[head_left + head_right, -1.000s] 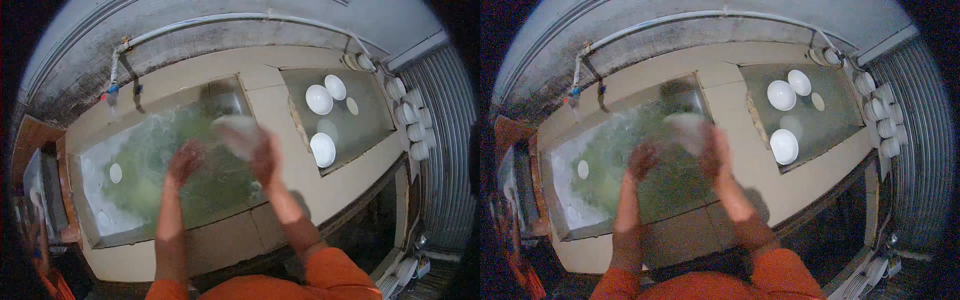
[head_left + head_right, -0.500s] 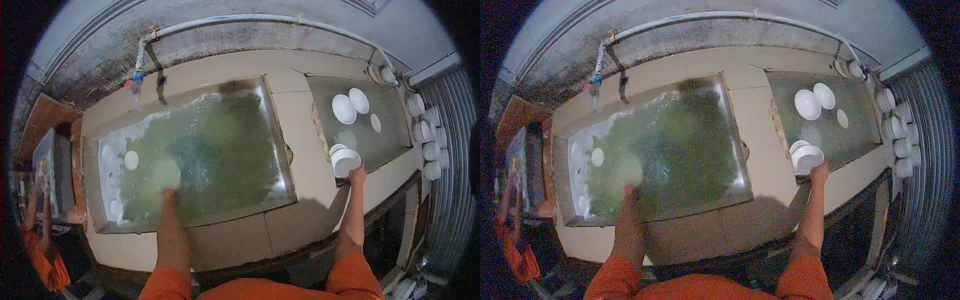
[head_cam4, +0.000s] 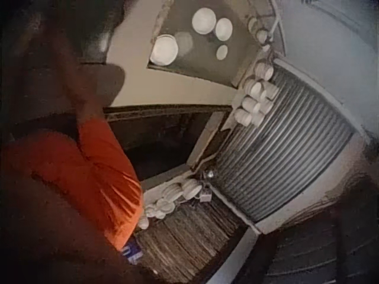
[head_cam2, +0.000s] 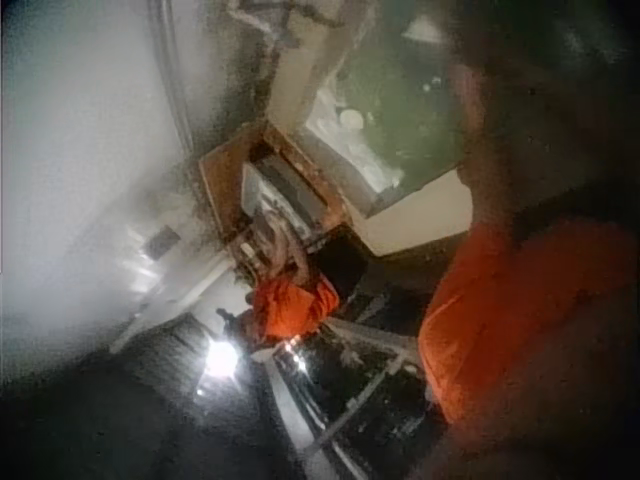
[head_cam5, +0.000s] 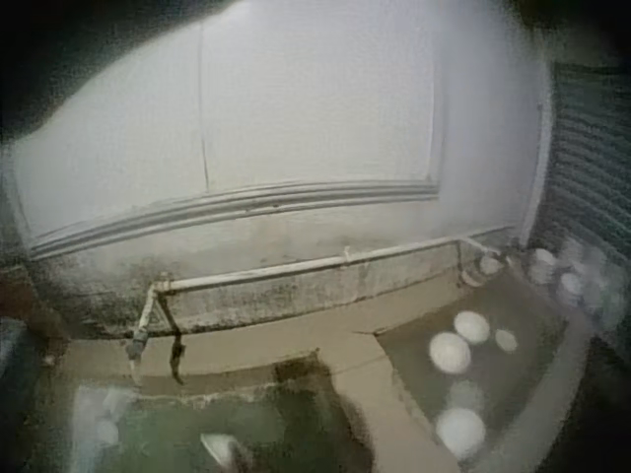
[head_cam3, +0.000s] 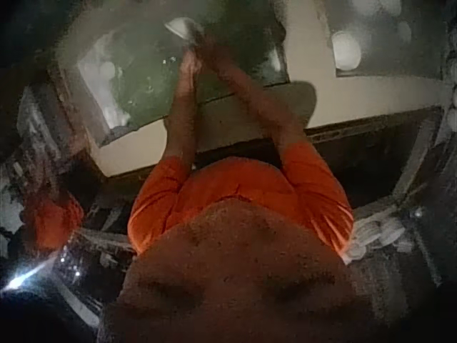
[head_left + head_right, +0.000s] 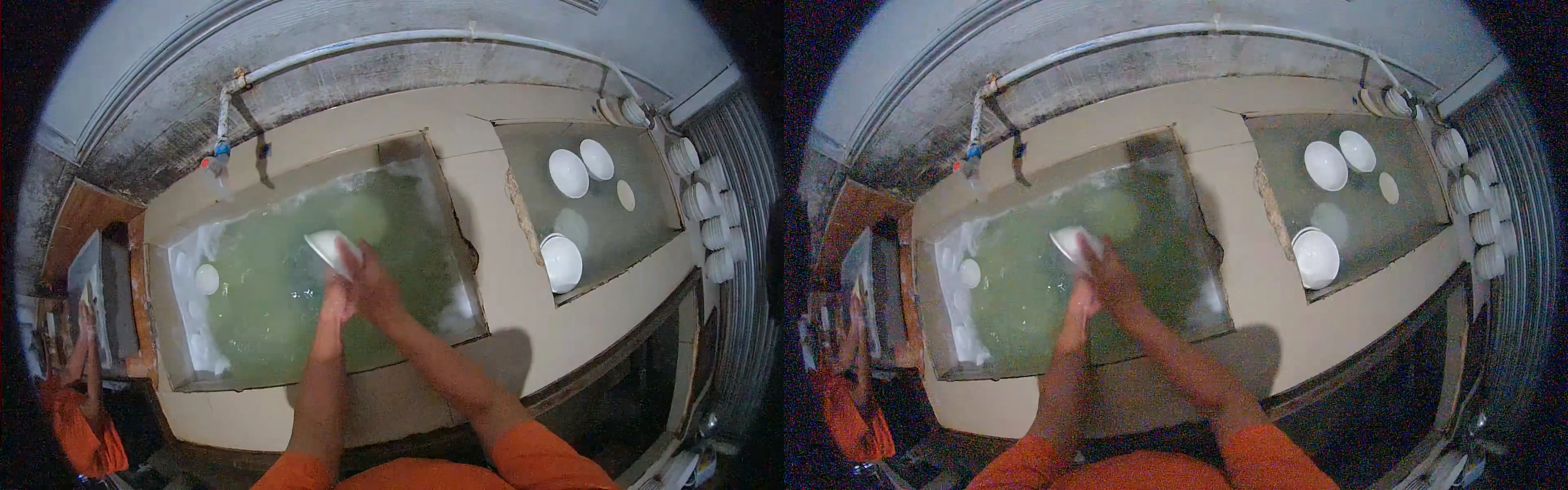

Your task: The person washes and rinses bowls in a sink by hand, then stacks the clean bowls onto piles on a counter.

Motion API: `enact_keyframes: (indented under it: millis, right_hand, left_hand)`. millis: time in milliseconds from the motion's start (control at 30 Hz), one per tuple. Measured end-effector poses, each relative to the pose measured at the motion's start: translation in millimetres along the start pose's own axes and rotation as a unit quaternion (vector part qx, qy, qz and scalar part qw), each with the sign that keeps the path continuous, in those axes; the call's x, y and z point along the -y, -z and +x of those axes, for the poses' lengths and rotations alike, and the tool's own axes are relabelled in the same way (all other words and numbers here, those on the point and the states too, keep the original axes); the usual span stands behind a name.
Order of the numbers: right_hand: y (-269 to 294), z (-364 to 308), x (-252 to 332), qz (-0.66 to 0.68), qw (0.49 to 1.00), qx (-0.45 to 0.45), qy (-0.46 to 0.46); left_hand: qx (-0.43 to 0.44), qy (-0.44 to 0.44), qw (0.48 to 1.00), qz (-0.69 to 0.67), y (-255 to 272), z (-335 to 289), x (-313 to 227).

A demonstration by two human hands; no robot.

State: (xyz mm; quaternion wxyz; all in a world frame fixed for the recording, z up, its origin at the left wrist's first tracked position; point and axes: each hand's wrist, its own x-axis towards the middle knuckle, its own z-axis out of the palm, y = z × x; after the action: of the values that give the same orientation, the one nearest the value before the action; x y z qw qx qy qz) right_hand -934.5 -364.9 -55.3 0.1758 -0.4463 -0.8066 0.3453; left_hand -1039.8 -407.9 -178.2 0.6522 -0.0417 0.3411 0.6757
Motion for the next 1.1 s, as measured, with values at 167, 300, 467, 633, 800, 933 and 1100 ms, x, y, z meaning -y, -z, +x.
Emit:
enact_keyframes:
  millis: [167,300,467,633,800,933,1100]
  right_hand:
    - [90.8,13.9,-70.7,-0.133,0.965,-0.223,0.027]
    - [203.4,-20.9,-139.9,-0.063,0.872,-0.463,-0.142]
    - [277.5,-94.0,-248.9,-0.154,0.839,-0.429,-0.297]
    - [267.9,-117.6,-302.4,-0.256,0.812,-0.318,-0.417]
    - [238.6,-83.4,-201.4,-0.359,0.801,-0.321,-0.355]
    - [122.2,-25.7,-108.5,-0.182,0.969,-0.150,-0.069]
    - [78.4,-7.1,-79.9,-0.084,0.968,-0.219,0.089]
  left_hand:
    - [0.089,-0.019,0.955,0.282,-44.5,34.1,-14.1]
    - [-0.103,0.052,0.946,0.302,63.9,107.3,-43.3]
    - [-0.293,-0.007,0.914,0.281,106.2,155.6,8.6]
    - [-0.282,-0.033,0.891,0.353,110.9,164.7,5.2]
    - [-0.151,-0.014,0.922,0.357,92.4,124.8,11.6]
    - [-0.018,-0.098,0.872,0.479,88.7,98.6,19.9]
    - [0.119,-0.196,0.603,0.764,-78.2,56.7,53.2]
